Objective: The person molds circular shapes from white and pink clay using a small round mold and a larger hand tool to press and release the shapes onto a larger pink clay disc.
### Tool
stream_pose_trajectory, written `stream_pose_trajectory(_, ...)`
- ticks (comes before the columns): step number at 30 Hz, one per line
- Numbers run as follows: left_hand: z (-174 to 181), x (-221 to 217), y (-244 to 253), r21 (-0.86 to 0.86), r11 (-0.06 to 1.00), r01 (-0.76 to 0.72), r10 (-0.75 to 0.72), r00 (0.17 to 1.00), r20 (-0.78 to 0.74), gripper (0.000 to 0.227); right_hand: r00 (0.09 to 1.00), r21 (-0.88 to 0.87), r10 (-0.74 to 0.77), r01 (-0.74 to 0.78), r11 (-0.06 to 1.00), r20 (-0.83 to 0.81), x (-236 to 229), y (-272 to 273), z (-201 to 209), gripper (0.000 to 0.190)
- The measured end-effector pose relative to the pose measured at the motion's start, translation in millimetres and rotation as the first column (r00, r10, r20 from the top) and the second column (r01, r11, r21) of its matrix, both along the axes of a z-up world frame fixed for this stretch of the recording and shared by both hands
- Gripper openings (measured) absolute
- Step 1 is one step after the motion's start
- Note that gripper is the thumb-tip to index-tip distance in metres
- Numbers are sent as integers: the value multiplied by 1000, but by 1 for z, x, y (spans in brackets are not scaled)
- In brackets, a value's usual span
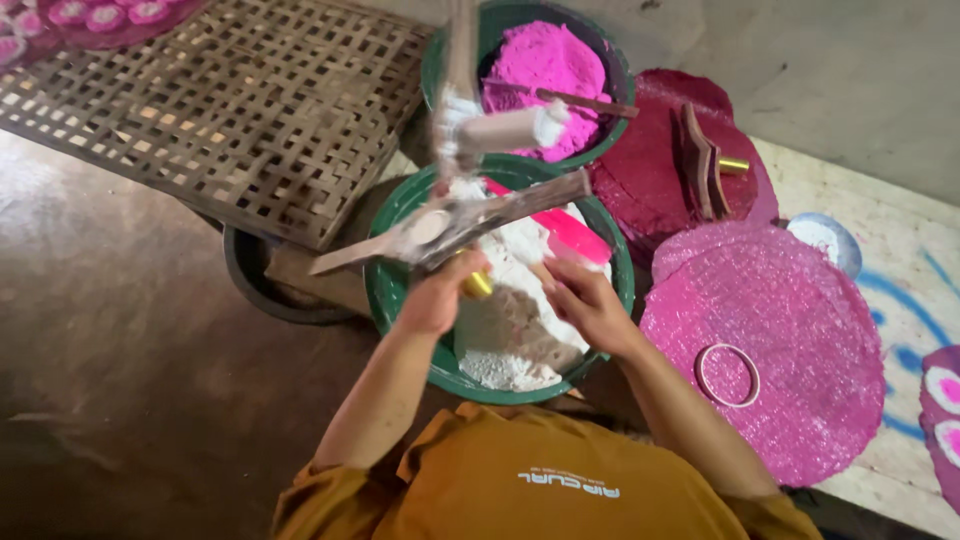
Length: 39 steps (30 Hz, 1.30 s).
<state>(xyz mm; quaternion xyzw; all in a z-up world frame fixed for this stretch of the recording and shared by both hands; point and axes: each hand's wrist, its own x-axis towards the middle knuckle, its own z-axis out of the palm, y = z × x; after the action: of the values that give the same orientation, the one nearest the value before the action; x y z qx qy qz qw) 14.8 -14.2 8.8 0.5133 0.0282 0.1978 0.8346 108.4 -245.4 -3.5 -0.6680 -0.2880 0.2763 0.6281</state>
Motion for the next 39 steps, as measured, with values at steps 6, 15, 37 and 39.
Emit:
stream_pose_trajectory(6,18,-18,36,341,938,69,-144,969,200,91,983,105,98,-82,991,-158,8,-29,-20,31)
stream_pose_trajectory(15,-8,-41,39,62,974,218,-196,947,-254,104,951,193,188,-142,971,-246,11,-44,2,37)
stream_pose_trajectory(37,4,-29,-134,-572,496,653,-841,526,-128,68,986,677,129,-163,717,101,-26,-109,151,77)
stream_pose_trajectory(39,16,-20,-147,-843,275,462,-849,529,13,53,941,311,-53,-57,949,333,-31,-151,161,79)
